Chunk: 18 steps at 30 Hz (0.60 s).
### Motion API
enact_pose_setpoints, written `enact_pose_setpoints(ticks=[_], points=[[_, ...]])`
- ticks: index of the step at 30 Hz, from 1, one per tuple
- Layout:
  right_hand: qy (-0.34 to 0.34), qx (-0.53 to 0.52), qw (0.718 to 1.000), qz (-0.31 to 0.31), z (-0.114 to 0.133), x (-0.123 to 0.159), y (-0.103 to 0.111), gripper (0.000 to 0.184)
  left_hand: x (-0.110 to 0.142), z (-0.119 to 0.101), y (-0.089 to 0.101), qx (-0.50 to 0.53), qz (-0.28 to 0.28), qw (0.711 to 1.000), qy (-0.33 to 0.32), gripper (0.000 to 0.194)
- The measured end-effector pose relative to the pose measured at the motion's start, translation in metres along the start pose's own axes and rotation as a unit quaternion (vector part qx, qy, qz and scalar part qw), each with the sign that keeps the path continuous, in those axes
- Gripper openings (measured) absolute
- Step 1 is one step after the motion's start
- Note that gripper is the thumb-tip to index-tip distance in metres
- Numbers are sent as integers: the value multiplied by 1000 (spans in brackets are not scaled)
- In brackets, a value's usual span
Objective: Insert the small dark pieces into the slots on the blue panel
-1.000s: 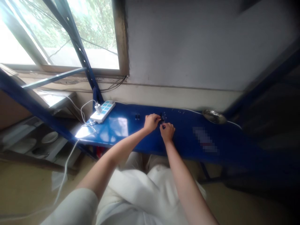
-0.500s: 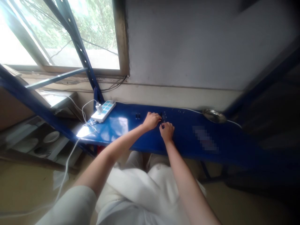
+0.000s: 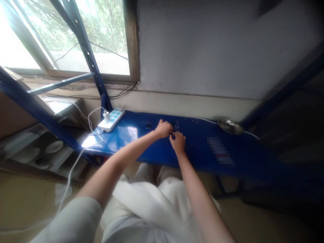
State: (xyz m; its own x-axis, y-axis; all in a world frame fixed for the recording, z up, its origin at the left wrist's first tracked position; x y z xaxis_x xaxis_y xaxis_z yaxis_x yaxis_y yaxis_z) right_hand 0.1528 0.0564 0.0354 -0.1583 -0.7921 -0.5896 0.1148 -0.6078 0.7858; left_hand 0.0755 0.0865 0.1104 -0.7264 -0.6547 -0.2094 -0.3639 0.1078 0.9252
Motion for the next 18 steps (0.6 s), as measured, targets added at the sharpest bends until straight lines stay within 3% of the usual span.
enact_pose_setpoints(ticks=[4,7,12,18], points=[[-19,-25,999,-6,-3,-1,0,26,-14,28,36,-15,-45,998,43,25],[-23,-41,999,-5,-5,-1,-1,26,-20,54,50,-43,-39,995,75,23],[-32,-63,997,-27,-8,0,1,27,-14,87,43,-83,-9,989,123,18],[-28,-63,997,-35,-10,0,-2,25,-2,103,26,-97,-8,985,140,16]])
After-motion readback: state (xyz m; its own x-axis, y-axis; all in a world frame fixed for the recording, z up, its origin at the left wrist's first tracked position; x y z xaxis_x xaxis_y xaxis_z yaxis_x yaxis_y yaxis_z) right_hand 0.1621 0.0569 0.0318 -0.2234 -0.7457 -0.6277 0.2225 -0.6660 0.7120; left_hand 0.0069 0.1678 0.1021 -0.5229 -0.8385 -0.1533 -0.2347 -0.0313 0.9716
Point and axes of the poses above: each hand's wrist, its own x-axis away from the middle knuckle, its own y-axis out of the back of the hand, z = x × y, the point moved 8 cm from there along -x, towards the middle knuckle, and after that the axes turned 12 degrees about x, right-handed, at the moved point
